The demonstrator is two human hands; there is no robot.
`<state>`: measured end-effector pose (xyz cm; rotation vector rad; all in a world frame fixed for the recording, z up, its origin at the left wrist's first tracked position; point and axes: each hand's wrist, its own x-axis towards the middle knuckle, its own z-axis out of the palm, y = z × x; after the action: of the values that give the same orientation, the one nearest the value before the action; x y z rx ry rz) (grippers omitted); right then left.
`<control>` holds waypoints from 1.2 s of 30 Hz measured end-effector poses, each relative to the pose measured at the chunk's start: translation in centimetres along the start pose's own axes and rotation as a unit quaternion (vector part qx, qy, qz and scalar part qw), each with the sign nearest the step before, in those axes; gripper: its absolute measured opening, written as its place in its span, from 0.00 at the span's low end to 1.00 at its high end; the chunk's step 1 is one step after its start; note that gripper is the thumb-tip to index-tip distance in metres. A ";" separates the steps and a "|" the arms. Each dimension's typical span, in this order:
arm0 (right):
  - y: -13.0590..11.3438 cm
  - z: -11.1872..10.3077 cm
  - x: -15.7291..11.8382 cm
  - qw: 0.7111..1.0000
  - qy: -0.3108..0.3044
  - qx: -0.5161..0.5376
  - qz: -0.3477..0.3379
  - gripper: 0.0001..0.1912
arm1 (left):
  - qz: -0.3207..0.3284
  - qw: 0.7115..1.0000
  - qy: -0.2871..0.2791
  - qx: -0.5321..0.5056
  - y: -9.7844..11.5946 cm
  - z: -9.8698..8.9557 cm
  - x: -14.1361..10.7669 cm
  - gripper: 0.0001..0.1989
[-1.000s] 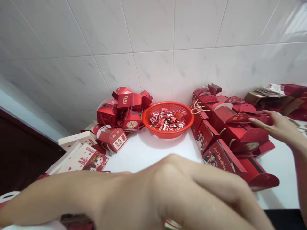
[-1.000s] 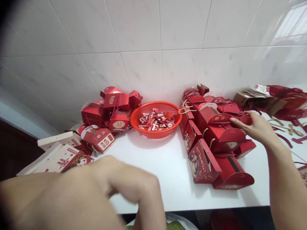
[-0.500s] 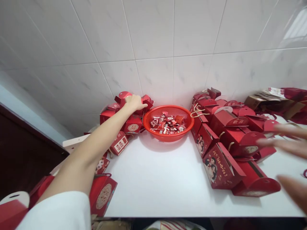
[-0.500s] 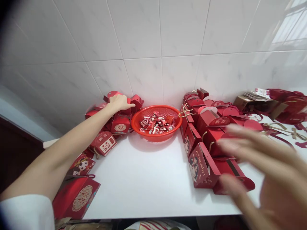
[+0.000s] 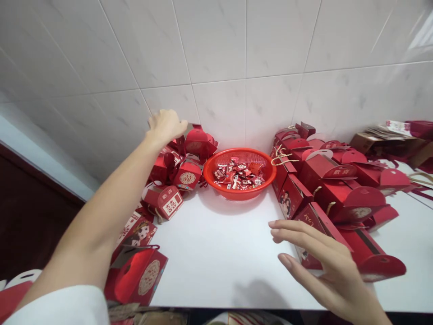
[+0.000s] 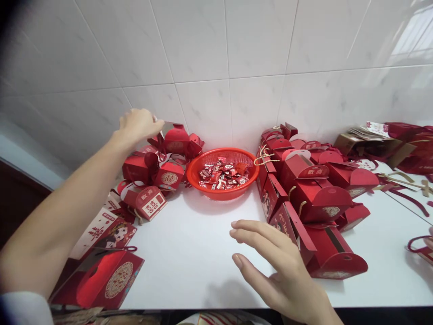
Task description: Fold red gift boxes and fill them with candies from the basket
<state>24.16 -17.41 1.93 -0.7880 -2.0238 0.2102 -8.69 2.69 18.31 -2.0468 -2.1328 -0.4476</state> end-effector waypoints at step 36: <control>4.8 8.4 1.2 0.970 -0.140 -0.043 0.192 0.15 | 0.302 0.827 -0.383 -0.280 4.6 12.2 -10.7 0.08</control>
<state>19.04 -11.67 -3.99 -1.2643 -2.1340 0.4805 -2.37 -3.49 3.94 -3.5504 -1.5290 -0.1567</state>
